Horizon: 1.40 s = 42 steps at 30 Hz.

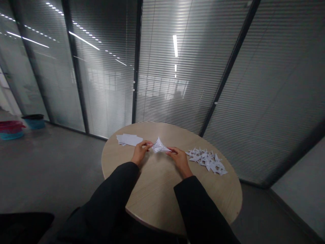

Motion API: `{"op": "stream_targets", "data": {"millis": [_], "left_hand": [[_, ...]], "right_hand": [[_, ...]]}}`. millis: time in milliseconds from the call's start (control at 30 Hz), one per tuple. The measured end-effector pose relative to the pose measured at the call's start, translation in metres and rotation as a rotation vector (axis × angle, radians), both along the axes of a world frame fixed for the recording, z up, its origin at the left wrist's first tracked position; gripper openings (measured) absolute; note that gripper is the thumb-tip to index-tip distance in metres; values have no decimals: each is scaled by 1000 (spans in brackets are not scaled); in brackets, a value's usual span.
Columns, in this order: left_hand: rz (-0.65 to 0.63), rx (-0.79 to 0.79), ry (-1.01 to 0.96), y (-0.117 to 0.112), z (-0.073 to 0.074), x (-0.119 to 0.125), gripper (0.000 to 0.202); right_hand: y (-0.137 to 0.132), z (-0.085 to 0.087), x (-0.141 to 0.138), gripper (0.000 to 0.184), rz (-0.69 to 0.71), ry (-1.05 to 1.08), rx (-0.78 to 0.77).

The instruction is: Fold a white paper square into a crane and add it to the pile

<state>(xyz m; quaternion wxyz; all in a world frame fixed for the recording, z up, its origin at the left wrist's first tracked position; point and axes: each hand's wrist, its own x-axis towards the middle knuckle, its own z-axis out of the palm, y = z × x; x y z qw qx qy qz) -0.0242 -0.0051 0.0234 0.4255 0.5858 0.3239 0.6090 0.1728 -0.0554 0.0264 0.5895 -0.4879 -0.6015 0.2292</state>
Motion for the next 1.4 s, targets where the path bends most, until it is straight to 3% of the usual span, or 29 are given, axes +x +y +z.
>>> {"op": "stream_targets", "data": {"millis": [300, 533, 933, 1133, 1400], "left_hand": [[-55, 3, 20, 2, -1, 1, 33], [-205, -96, -1, 0, -4, 4, 36], [-110, -24, -24, -5, -3, 8, 40], [-210, -71, -32, -6, -3, 7, 61], [-129, -86, -16, -4, -1, 5, 41]], "right_hand": [[2, -4, 2, 32, 4, 37, -26], [-1, -1, -3, 32, 12, -48, -25], [5, -6, -5, 29, 20, -45, -64], [5, -7, -5, 34, 39, 7, -49], [-1, -2, -6, 27, 40, -42, -119]]}}
